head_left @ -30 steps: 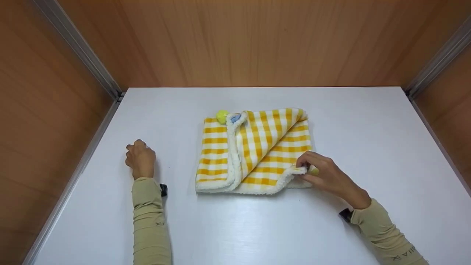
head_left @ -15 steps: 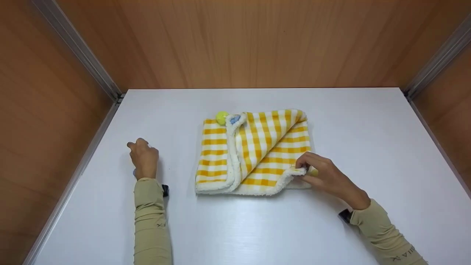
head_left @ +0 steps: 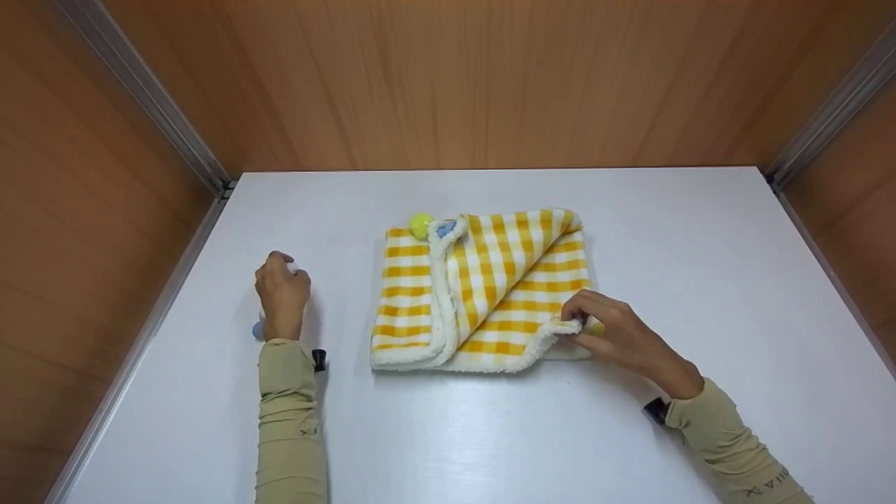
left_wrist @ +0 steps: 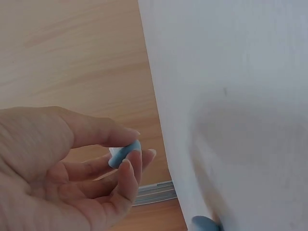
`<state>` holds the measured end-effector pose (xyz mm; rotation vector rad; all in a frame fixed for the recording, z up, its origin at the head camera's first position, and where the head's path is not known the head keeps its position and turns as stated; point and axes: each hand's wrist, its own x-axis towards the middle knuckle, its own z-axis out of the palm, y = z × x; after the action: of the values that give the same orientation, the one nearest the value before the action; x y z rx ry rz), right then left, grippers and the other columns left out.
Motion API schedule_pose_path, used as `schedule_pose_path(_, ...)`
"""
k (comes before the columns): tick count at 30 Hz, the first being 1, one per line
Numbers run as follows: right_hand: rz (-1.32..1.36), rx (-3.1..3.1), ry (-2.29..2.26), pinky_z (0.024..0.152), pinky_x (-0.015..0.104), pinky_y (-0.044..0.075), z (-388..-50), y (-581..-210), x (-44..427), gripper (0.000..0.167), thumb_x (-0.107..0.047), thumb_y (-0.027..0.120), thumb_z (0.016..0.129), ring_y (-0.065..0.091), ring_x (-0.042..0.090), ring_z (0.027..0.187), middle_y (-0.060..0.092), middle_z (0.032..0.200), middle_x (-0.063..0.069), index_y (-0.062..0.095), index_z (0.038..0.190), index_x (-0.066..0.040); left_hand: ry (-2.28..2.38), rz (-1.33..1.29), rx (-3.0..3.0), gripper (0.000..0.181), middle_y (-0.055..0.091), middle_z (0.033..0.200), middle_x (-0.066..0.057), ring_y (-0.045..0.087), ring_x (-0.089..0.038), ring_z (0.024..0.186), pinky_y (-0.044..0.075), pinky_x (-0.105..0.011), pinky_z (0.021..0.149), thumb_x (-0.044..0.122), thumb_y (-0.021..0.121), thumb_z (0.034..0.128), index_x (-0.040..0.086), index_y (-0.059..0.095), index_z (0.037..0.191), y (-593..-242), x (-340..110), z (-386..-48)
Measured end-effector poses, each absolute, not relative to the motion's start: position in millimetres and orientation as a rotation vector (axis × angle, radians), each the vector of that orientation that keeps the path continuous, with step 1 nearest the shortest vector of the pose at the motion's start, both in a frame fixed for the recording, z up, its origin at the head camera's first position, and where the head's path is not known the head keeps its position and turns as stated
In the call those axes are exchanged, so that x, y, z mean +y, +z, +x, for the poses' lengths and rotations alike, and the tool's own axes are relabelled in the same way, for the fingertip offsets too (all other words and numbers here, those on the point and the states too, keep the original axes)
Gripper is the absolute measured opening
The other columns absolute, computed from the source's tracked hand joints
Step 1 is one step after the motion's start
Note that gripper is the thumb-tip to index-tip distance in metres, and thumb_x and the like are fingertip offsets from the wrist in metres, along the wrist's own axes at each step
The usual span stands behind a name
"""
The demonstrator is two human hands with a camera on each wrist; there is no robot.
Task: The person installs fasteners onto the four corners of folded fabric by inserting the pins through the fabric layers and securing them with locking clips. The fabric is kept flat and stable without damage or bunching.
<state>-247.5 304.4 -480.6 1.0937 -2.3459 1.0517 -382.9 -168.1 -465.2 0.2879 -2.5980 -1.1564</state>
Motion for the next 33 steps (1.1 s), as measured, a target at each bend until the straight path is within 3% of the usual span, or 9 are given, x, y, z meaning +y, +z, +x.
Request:
schedule_pose_path(9, 1.109, -2.343, 1.067, 0.077, 0.018, 0.044, -247, -480, 304, 0.039, 0.016, 0.08, 0.078, 0.056, 0.015, 0.085, 0.061, 0.098, 0.002, 0.062, 0.102, -0.007, -1.204, 0.216, -2.589, 0.027, 0.063, 0.118, -0.036, 0.061, -0.049, 0.109, 0.051, -0.057, 0.092, -0.01, 0.054, 0.0913, -0.016, 0.061, 0.117, -449, -149, -379)
schedule_pose_path(17, 1.115, -2.329, 1.073, 0.074, 0.023, 0.044, -248, -481, 303, 0.038, 0.016, 0.081, 0.078, 0.055, 0.016, 0.084, 0.061, 0.096, 0.003, 0.062, 0.102, -0.007, -1.157, 0.084, -2.58, 0.024, 0.067, 0.106, -0.032, 0.062, -0.039, 0.091, 0.051, -0.051, 0.079, -0.011, 0.059, 0.0908, -0.014, 0.064, 0.114, -441, -123, -375)
schedule_pose_path(24, 1.115, -2.327, 1.071, 0.075, 0.02, 0.044, -248, -481, 303, 0.037, 0.015, 0.08, 0.079, 0.055, 0.016, 0.083, 0.062, 0.097, 0.002, 0.063, 0.102, -0.008, -1.166, -0.003, -2.604, 0.022, 0.065, 0.101, -0.026, 0.059, -0.035, 0.09, 0.051, -0.045, 0.079, -0.007, 0.061, 0.0932, -0.01, 0.064, 0.115, -439, -102, -369)
schedule_pose_path(33, 1.117, -2.328, 1.077, 0.076, 0.02, 0.044, -247, -481, 304, 0.038, 0.019, 0.077, 0.079, 0.055, 0.016, 0.084, 0.061, 0.097, 0.003, 0.062, 0.102, -0.007, -1.207, -0.175, -2.593, 0.02, 0.063, 0.101, -0.024, 0.065, -0.036, 0.091, 0.054, -0.045, 0.076, -0.005, 0.065, 0.0929, -0.007, 0.07, 0.112, -430, -81, -359)
